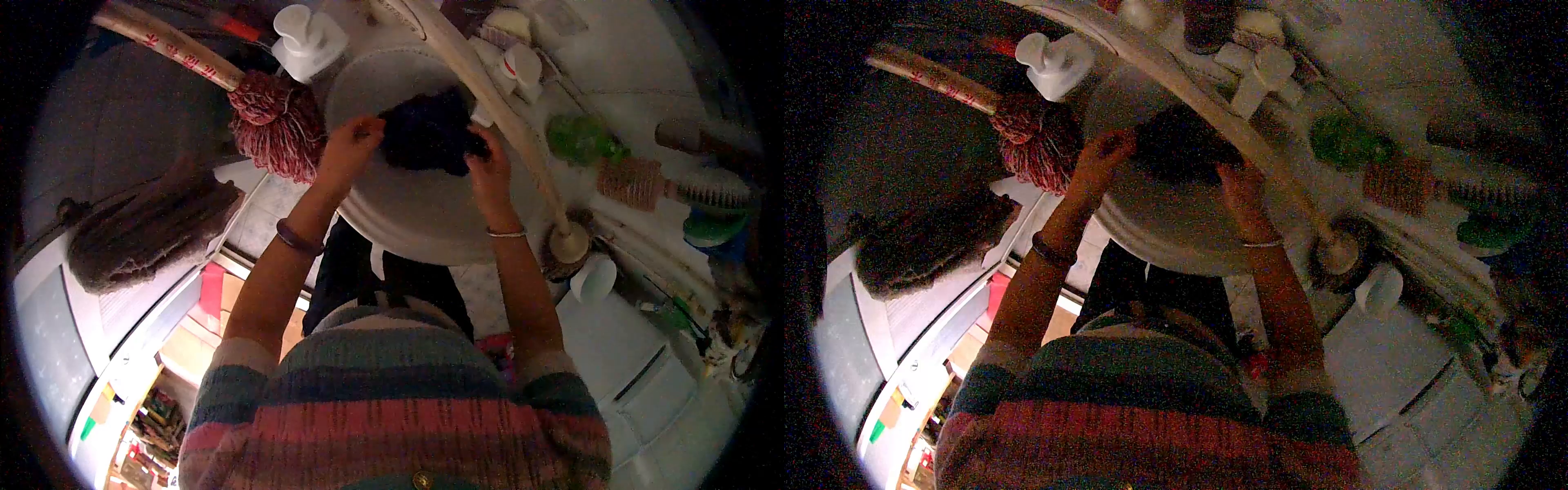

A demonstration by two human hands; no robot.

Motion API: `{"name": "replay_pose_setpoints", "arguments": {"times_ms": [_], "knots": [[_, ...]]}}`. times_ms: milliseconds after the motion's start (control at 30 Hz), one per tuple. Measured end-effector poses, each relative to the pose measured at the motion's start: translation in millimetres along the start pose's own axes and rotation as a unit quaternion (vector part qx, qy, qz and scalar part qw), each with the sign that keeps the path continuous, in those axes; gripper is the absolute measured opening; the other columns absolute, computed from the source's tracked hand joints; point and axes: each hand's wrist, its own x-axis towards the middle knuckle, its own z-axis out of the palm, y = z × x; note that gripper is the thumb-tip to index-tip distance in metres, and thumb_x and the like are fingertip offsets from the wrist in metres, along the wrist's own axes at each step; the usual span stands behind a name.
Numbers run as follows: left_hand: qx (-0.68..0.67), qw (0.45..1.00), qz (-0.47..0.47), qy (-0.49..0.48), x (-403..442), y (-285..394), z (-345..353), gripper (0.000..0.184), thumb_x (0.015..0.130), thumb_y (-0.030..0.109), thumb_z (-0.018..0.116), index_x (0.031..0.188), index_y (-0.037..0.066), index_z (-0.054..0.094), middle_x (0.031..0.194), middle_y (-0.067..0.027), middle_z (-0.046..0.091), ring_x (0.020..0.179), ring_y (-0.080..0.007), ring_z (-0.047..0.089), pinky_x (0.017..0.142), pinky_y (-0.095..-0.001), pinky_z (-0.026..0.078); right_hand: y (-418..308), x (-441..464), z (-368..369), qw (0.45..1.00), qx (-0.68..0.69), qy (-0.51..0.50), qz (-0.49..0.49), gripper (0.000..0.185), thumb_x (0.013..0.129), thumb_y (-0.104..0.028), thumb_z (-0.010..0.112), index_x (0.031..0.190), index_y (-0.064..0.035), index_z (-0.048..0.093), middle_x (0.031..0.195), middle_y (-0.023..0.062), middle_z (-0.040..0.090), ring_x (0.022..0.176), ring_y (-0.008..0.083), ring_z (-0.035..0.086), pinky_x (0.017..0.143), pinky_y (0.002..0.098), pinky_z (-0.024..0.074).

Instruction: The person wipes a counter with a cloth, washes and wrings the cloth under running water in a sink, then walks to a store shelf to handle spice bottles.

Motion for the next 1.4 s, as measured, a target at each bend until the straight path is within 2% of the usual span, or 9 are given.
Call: {"name": "replay_pose_setpoints", "arguments": {"times_ms": [233,367,500,733,833,967,1133,1267,1400], "knots": [[-0.079,0.985,-0.144,-0.044,5.0,-24.3,19.5,0.037,0.084,0.028,0.057,0.116,0.008,0.058,0.107,-0.0075,0.062,0.094,-0.0206,0.057,0.08,-0.0302,0.045,88.1,-12.1,21.8,0.89,-0.442,-0.114,-0.003,0.045,0.075,-0.009,0.064,0.119,-0.0067,0.053,0.108,0.0215,0.055,0.1,0.0398,0.052,0.088,0.0444,0.0438],[-0.022,0.963,-0.231,0.138,-3.9,22.4,90.8,0.054,0.084,0.045,0.056,0.123,0.008,0.051,0.113,-0.0077,0.059,0.094,-0.0223,0.056,0.081,-0.0329,0.046,19.6,2.8,5.5,0.954,-0.25,-0.114,0.117,0.037,0.077,-0.006,0.062,0.113,-0.0044,0.054,0.104,0.017,0.055,0.096,0.0329,0.054,0.082,0.0395,0.0473],[-0.503,0.834,-0.194,-0.118,17.8,-15.9,79.3,0.056,0.086,0.051,0.053,0.121,0.007,0.052,0.111,-0.0079,0.059,0.096,-0.022,0.057,0.086,-0.036,0.046,-27.1,-12.2,16.8,0.994,-0.052,-0.093,-0.027,0.03,0.078,-0.007,0.062,0.106,-0.0024,0.053,0.105,0.0125,0.054,0.096,0.0253,0.054,0.079,0.0332,0.0491],[-0.497,0.85,-0.116,-0.132,7.6,-16.3,82.1,0.036,0.094,0.038,0.045,0.108,0.005,0.054,0.1,-0.008,0.06,0.092,-0.0211,0.058,0.084,-0.0345,0.048,-62.3,-24.8,72.5,0.998,-0.047,-0.012,-0.044,0.034,0.083,-0.026,0.061,0.108,-0.0029,0.055,0.114,0.0175,0.054,0.106,0.0351,0.052,0.092,0.0408,0.041],[-0.264,0.964,-0.017,-0.018,-4.3,-19.9,96.7,0.033,0.094,0.036,0.044,0.105,0.006,0.055,0.096,-0.0072,0.06,0.088,-0.0193,0.058,0.079,-0.034,0.049,-11.7,10.8,82.3,0.988,-0.085,0.064,0.11,0.029,0.081,-0.023,0.061,0.103,-0.0034,0.057,0.098,0.0161,0.059,0.086,0.0314,0.058,0.077,0.0368,0.0465],[-0.486,0.827,-0.282,-0.012,32.3,-61.0,114.2,0.029,0.094,0.032,0.042,0.104,0.008,0.055,0.096,-0.0068,0.058,0.087,-0.0175,0.058,0.078,-0.033,0.049,75.2,48.8,75.5,0.944,-0.005,0.062,0.325,0.026,0.082,-0.025,0.062,0.096,-0.0034,0.06,0.089,0.0156,0.061,0.082,0.0304,0.058,0.078,0.0351,0.046],[-0.552,0.81,-0.187,-0.073,38.1,-56.6,96.6,0.028,0.094,0.03,0.041,0.102,0.007,0.056,0.09,-0.0056,0.058,0.081,-0.0173,0.058,0.072,-0.0331,0.049,29.5,-10.6,106.7,0.99,0.059,0.106,-0.073,0.025,0.077,-0.022,0.067,0.086,0.0001,0.058,0.086,0.0116,0.062,0.082,0.0224,0.057,0.075,0.0339,0.0457],[-0.192,0.981,-0.016,-0.017,24.2,-52.7,112.7,0.03,0.093,0.03,0.042,0.105,0.006,0.056,0.09,-0.0081,0.059,0.079,-0.0196,0.059,0.071,-0.0338,0.049,19.2,8.4,100.0,0.982,-0.007,0.11,0.155,0.028,0.076,-0.023,0.07,0.087,-0.0002,0.058,0.089,0.0099,0.062,0.081,0.0179,0.055,0.071,0.0317,0.0448],[-0.458,0.853,-0.25,0.015,38.9,-55.1,119.7,0.033,0.09,0.031,0.048,0.11,0.006,0.055,0.093,-0.0132,0.06,0.08,-0.0245,0.059,0.075,-0.0344,0.048,70.1,43.7,89.1,0.911,0.232,0.13,0.315,0.03,0.082,-0.031,0.063,0.093,-0.0028,0.058,0.091,0.0083,0.062,0.082,0.0202,0.056,0.071,0.0326,0.0463]]}}
